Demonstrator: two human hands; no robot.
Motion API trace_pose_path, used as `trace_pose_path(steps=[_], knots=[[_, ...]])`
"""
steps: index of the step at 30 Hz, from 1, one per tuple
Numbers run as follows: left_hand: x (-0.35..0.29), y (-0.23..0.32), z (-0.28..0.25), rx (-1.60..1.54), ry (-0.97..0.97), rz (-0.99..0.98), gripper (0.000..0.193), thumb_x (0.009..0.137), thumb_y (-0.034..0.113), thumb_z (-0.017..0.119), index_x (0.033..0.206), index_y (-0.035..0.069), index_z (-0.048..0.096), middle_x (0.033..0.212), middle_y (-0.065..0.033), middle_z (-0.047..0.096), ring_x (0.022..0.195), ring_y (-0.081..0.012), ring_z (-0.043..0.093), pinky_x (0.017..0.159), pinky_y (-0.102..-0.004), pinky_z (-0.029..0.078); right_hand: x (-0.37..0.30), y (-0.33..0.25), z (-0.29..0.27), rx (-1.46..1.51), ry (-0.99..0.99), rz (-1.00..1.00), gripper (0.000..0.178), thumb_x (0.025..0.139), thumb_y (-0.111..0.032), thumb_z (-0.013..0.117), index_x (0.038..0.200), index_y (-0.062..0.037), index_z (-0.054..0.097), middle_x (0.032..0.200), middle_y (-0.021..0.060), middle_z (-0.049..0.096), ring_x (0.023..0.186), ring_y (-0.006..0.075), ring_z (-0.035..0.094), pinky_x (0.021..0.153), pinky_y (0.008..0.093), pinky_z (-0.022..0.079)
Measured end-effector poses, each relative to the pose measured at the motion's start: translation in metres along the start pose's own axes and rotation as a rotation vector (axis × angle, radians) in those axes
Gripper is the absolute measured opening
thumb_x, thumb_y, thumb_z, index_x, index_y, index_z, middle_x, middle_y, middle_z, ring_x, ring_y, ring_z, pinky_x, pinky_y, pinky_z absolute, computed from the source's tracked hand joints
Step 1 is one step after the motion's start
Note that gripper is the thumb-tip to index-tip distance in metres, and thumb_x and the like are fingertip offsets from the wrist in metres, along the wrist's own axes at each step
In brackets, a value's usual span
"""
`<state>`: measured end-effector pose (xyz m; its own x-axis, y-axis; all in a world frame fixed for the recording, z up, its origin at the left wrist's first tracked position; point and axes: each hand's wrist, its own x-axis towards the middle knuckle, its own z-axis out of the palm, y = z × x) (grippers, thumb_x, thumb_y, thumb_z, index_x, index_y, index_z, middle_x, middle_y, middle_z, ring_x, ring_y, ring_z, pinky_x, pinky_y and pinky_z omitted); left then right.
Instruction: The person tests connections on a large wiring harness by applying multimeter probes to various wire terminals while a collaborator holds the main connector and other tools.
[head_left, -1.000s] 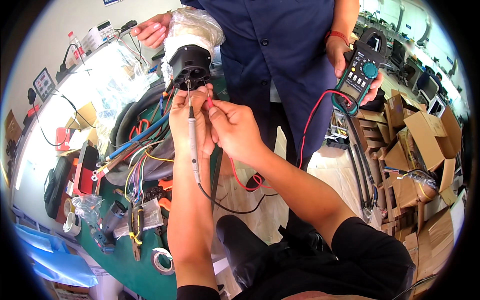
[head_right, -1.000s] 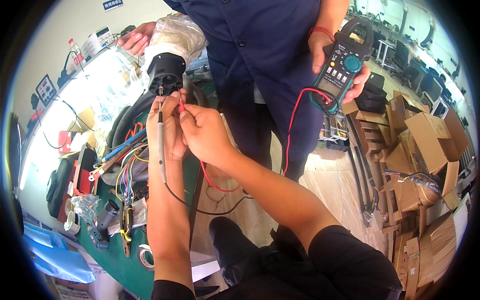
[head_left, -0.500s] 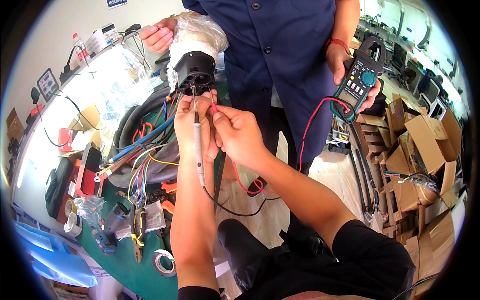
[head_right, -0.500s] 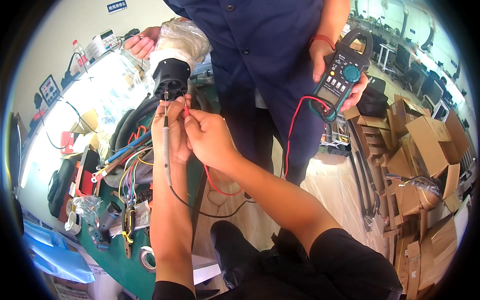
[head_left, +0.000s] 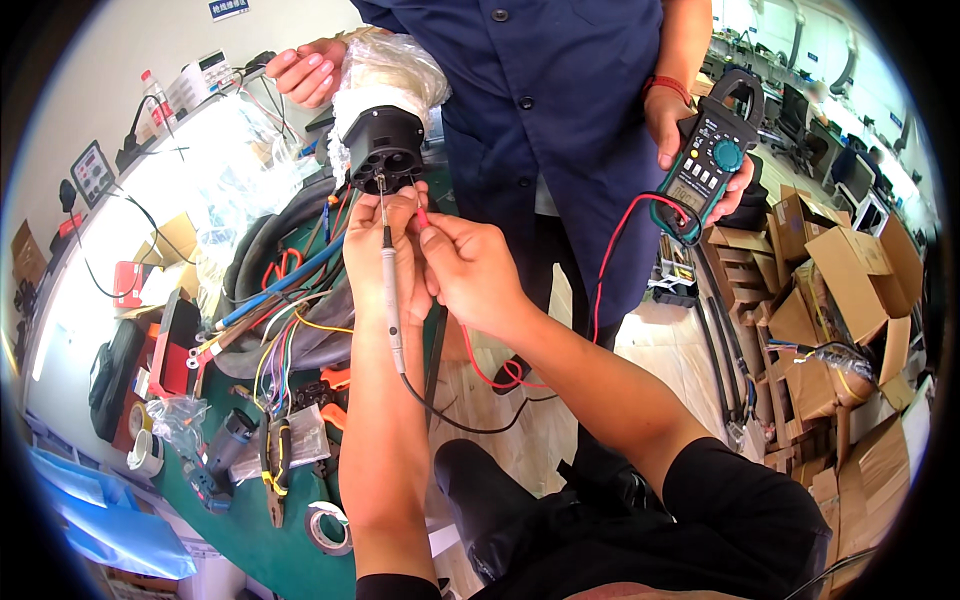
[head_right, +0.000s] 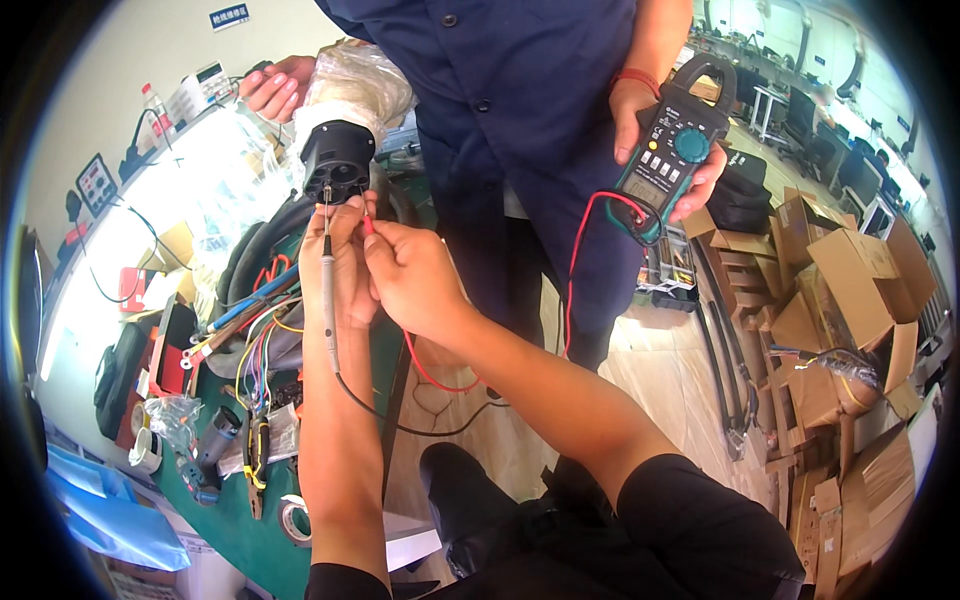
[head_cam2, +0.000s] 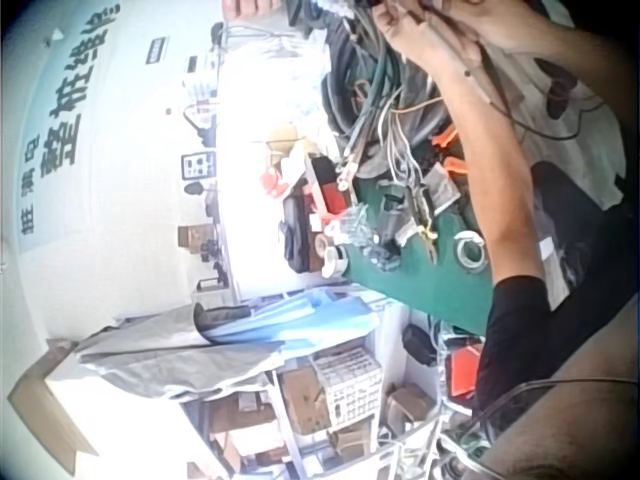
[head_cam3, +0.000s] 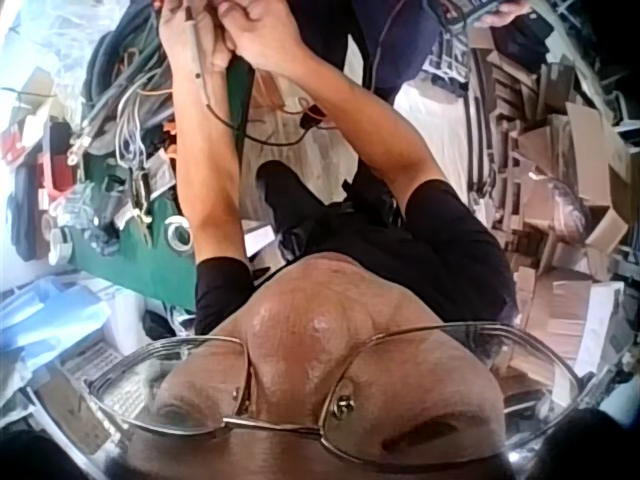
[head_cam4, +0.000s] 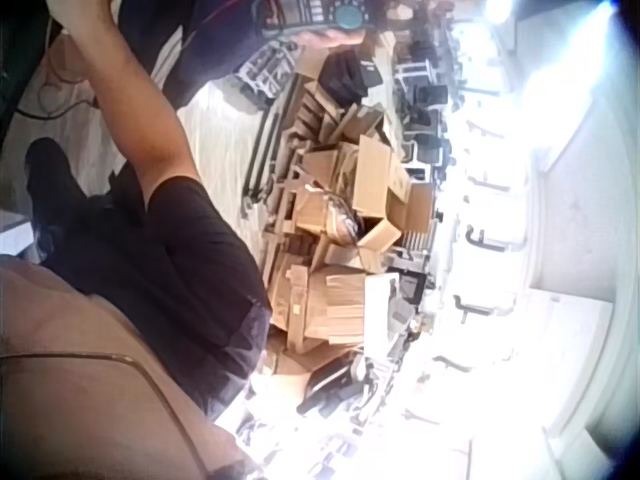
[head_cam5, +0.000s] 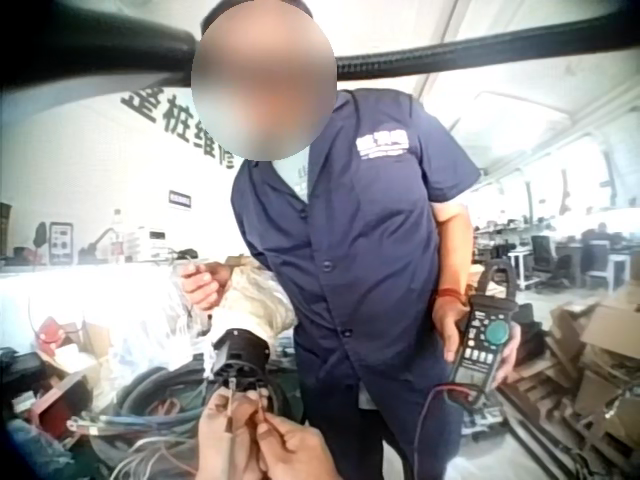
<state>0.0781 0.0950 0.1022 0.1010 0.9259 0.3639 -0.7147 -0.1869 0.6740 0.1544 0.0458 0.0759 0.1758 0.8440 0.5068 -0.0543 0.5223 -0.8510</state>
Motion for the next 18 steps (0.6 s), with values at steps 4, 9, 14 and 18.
trace_pose_path(steps=[4, 9, 14, 18], knots=[[0.0, 0.0, 0.0002, 0.001, -0.002, -0.001, 0.019, 0.081, -0.004, 0.061, 0.097, -0.001, 0.051, 0.087, -0.0125, 0.063, 0.073, -0.0141, 0.057, 0.068, -0.0236, 0.048, 0.0006, 0.0013, -0.0006, 0.007, -0.008, 0.004, 0.024, 0.098, -0.012, 0.044, 0.096, 0.0033, 0.062, 0.056, 0.0007, 0.052, 0.045, 0.0052, 0.045, 0.043, 0.022, 0.036], [-0.0001, -0.0005, -0.0004, 0.006, 0.006, -0.007, 0.019, 0.081, -0.003, 0.061, 0.096, -0.001, 0.05, 0.088, -0.0124, 0.063, 0.073, -0.0139, 0.058, 0.067, -0.0238, 0.048, 0.0004, 0.0021, -0.0024, -0.02, -0.004, 0.021, 0.024, 0.094, -0.013, 0.045, 0.098, 0.0003, 0.065, 0.055, 0.0041, 0.056, 0.048, 0.0096, 0.052, 0.047, 0.0274, 0.041], [0.0, -0.0005, 0.0002, 0.004, 0.004, -0.014, 0.02, 0.081, -0.003, 0.061, 0.098, 0.0, 0.05, 0.089, -0.0124, 0.063, 0.073, -0.0138, 0.058, 0.066, -0.024, 0.048, 0.0006, 0.0031, -0.0018, -0.008, 0.008, 0.021, 0.024, 0.094, -0.012, 0.045, 0.099, 0.0001, 0.065, 0.055, 0.004, 0.056, 0.048, 0.0094, 0.052, 0.046, 0.027, 0.041], [-0.0008, 0.0006, -0.0002, 0.011, 0.002, -0.008, 0.021, 0.081, -0.003, 0.061, 0.099, 0.0, 0.05, 0.089, -0.0128, 0.063, 0.073, -0.0139, 0.058, 0.066, -0.0241, 0.048, 0.0005, 0.0012, -0.0014, -0.019, 0.003, 0.027, 0.024, 0.095, -0.013, 0.046, 0.099, -0.0001, 0.065, 0.055, 0.0039, 0.056, 0.048, 0.0093, 0.052, 0.046, 0.0268, 0.041]])
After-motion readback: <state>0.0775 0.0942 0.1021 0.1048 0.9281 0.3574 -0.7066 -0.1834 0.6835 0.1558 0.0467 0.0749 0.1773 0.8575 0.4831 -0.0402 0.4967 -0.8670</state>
